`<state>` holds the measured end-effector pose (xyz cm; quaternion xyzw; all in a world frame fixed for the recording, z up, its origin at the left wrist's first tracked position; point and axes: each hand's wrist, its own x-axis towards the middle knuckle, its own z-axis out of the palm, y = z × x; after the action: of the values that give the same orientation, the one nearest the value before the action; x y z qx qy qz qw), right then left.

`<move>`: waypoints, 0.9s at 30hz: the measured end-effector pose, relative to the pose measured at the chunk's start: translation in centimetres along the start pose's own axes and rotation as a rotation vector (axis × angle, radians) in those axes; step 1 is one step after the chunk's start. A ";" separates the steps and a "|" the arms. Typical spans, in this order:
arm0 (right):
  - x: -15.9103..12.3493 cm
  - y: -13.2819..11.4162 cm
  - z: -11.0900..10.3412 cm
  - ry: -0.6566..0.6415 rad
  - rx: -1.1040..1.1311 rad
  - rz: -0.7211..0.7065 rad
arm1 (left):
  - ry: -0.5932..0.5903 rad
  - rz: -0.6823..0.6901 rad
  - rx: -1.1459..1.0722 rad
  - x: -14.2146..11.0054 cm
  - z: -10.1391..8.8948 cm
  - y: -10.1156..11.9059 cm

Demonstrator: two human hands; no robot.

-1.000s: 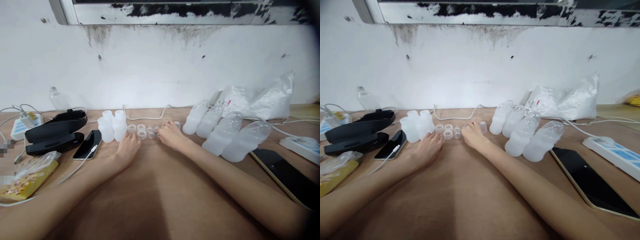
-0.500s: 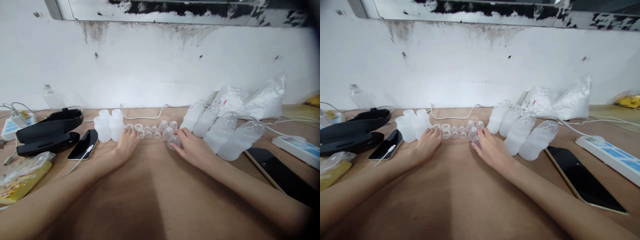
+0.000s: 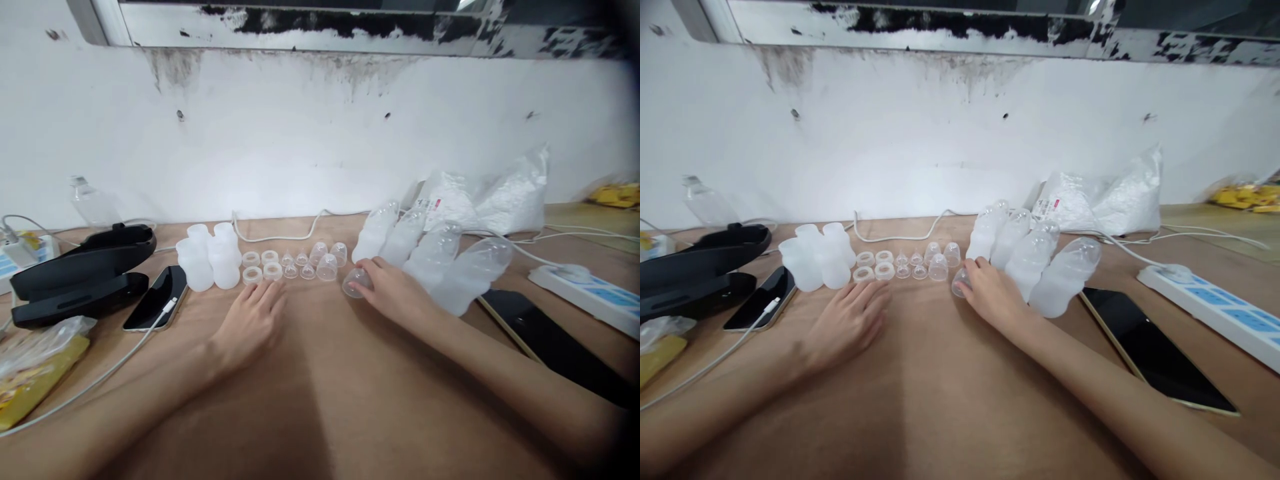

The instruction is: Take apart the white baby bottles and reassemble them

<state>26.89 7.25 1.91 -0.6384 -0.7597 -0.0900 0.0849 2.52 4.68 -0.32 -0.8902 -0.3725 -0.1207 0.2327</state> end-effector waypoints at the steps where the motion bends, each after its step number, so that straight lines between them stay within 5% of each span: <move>1: 0.3 0.2 0.1 0.005 -0.002 0.010 | 0.033 0.013 -0.051 -0.6 0.0 0.1; 11: 1.6 -0.6 0.4 0.055 -0.051 0.031 | 0.077 0.015 -0.275 -1.7 0.5 0.3; 15: 0.0 0.2 -2.8 0.356 -0.254 -0.016 | 0.087 0.012 -0.284 -1.9 0.6 0.3; 18: -1.0 1.6 -5.3 0.545 -0.440 0.177 | 0.091 0.009 -0.286 -1.8 0.6 0.4; 23: -1.6 3.1 -6.3 0.270 -0.454 0.294 | 0.124 -0.003 -0.247 -1.6 0.0 0.6; 27: -1.8 2.5 -6.4 0.286 -0.418 0.209 | 0.130 0.010 -0.257 -1.7 -0.5 0.9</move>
<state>29.74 4.43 7.73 -0.6978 -0.6348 -0.3250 0.0664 1.95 2.84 -0.80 -0.9048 -0.3339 -0.2236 0.1408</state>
